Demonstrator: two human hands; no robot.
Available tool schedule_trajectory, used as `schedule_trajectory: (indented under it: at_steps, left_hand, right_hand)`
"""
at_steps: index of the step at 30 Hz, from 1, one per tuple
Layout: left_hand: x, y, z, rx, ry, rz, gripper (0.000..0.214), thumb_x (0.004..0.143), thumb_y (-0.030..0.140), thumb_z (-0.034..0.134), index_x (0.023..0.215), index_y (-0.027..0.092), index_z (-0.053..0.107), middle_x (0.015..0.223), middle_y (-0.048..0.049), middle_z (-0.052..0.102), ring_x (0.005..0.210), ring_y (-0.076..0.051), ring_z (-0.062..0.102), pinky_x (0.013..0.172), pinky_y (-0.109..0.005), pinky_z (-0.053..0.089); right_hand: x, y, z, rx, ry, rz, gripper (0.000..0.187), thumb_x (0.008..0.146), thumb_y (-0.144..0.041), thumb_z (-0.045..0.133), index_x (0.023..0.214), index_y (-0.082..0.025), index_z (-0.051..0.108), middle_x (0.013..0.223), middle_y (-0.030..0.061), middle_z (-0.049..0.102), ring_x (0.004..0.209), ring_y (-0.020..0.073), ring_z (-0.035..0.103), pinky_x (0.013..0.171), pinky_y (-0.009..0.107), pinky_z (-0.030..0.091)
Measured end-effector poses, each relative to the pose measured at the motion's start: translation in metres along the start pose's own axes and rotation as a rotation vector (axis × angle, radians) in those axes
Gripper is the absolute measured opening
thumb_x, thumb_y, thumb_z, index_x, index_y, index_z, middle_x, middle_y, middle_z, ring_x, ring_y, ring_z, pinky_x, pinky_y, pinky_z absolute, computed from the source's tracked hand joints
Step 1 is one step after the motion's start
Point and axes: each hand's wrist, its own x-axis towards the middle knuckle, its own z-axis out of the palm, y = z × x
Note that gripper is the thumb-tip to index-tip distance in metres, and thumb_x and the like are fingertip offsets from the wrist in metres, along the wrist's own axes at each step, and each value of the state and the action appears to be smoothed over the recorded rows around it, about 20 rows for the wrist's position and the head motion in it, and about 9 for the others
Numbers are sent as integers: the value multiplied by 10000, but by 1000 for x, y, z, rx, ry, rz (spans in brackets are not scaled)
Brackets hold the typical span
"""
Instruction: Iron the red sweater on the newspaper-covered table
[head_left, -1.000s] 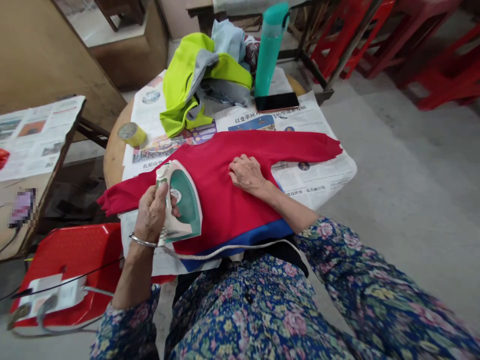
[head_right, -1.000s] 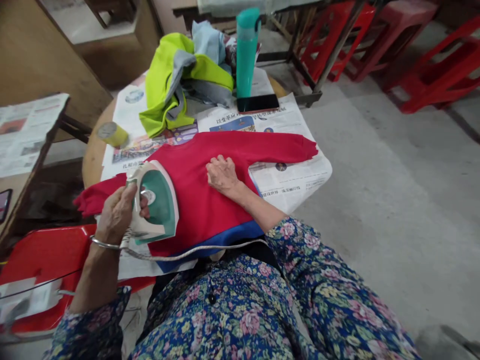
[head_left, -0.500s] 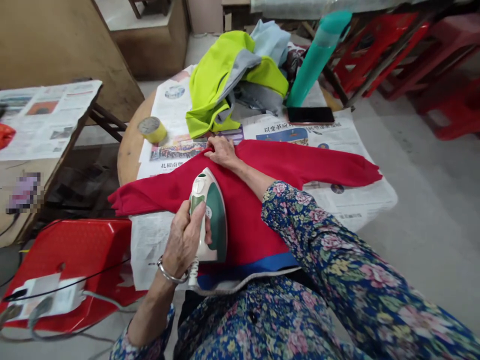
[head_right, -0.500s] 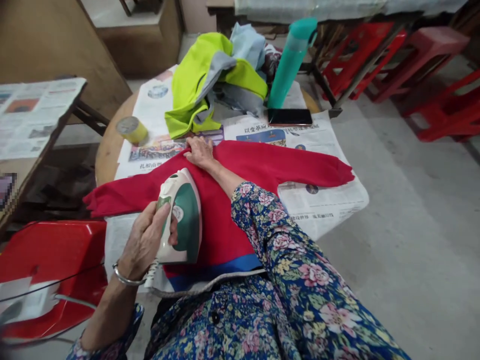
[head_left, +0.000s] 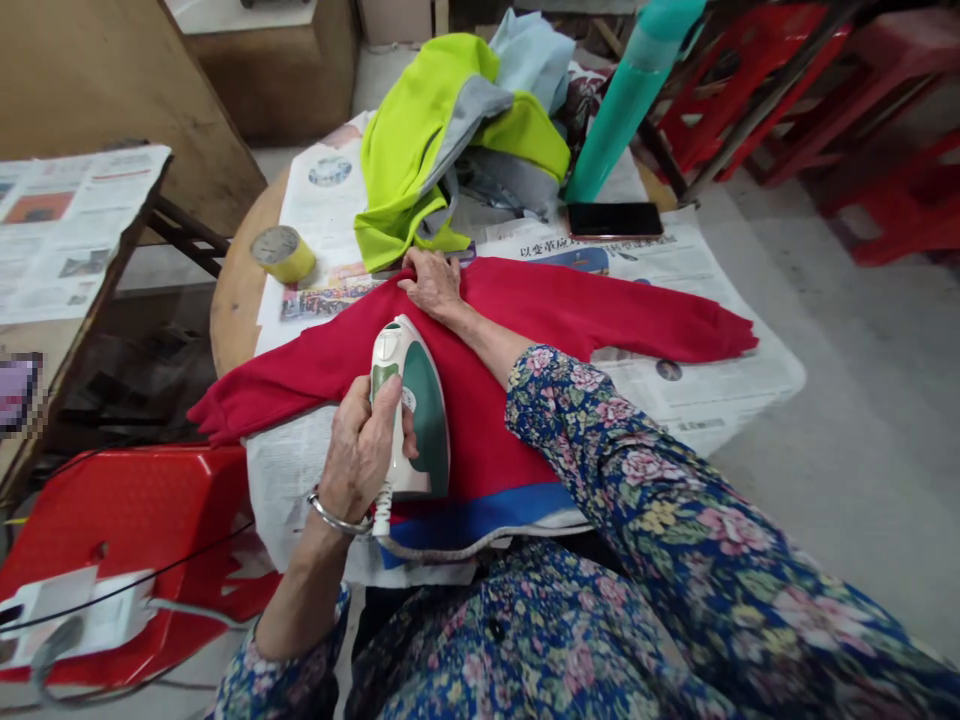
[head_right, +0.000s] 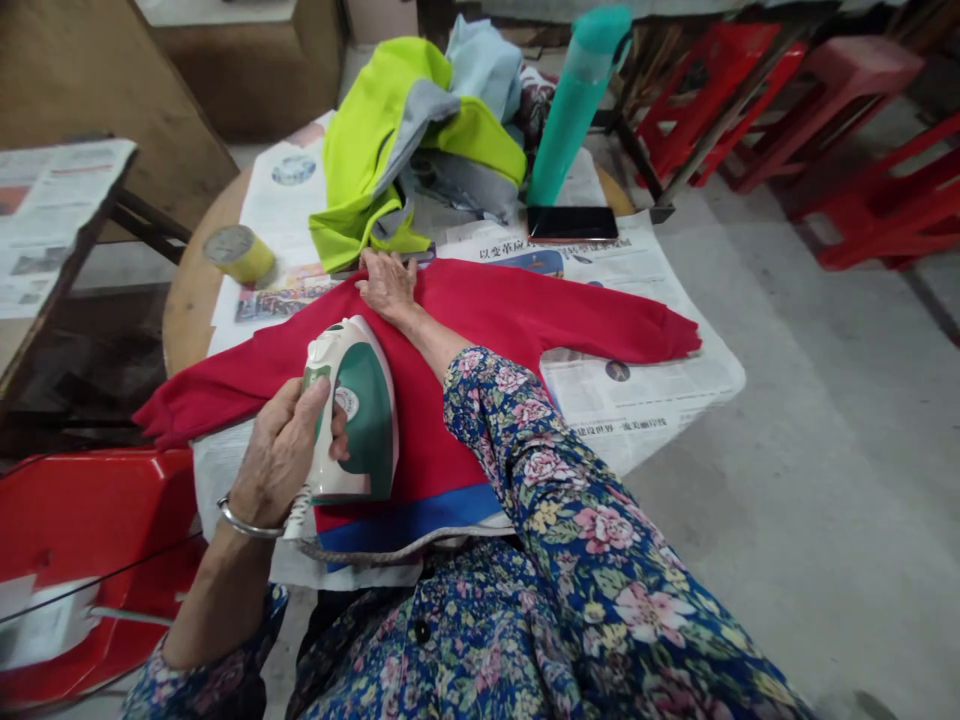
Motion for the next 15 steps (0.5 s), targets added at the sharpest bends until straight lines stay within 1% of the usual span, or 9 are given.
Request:
schedule_trajectory:
  at_steps: [3, 5, 7, 9, 11, 13, 15]
  left_hand:
    - [4, 2, 0, 11, 21, -4, 438, 927, 601, 762, 801, 259, 520, 589, 62, 570, 407, -120, 530, 426, -244, 471]
    - [7, 2, -1, 14, 21, -6, 432, 926, 586, 762, 791, 264, 508, 585, 61, 565, 399, -127, 523, 417, -255, 468]
    - [10, 1, -1, 11, 17, -5, 425, 923, 576, 758, 785, 268, 500, 585, 59, 560, 392, -129, 513, 406, -261, 461]
    - [13, 1, -2, 7, 17, -2, 419, 924, 569, 753, 783, 271, 494, 575, 61, 549, 389, -129, 505, 406, -261, 460]
    - [15, 1, -2, 1, 14, -5, 406, 925, 554, 747, 785, 273, 489, 565, 65, 544, 390, -128, 502, 409, -256, 459]
    - [16, 3, -2, -6, 14, -17, 381, 925, 527, 739, 791, 272, 490, 561, 69, 548, 392, -126, 505, 401, -244, 441]
    - [17, 5, -1, -15, 24, -34, 347, 918, 498, 734, 803, 266, 502, 562, 72, 551, 390, -122, 507, 396, -234, 427]
  right_hand:
    - [-15, 3, -17, -67, 23, 0, 433, 1016, -177, 617, 1448, -168, 643, 1515, 190, 677, 1442, 375, 547, 1256, 636, 390]
    - [-35, 11, -30, -94, 39, -60, 460, 1023, -164, 601, 1481, -141, 638, 1550, 206, 658, 1471, 373, 534, 1283, 637, 370]
    - [-64, 24, -43, -110, 37, -140, 458, 1055, -204, 589, 1505, -134, 640, 1587, 211, 641, 1500, 374, 532, 1310, 665, 332]
    - [-99, 38, -53, -136, -4, -199, 492, 1089, -262, 579, 1563, -134, 618, 1644, 208, 609, 1558, 367, 505, 1339, 674, 291]
    - [-136, 54, -60, -161, -77, -238, 509, 1128, -293, 524, 1618, -172, 594, 1691, 177, 583, 1614, 341, 471, 1344, 654, 309]
    - [-168, 68, -64, -188, -150, -254, 506, 1148, -310, 487, 1630, -206, 599, 1709, 145, 573, 1647, 318, 445, 1345, 630, 333]
    - [-189, 78, -64, -219, -155, -249, 514, 1155, -314, 476, 1648, -222, 589, 1727, 125, 553, 1666, 307, 423, 1356, 613, 328]
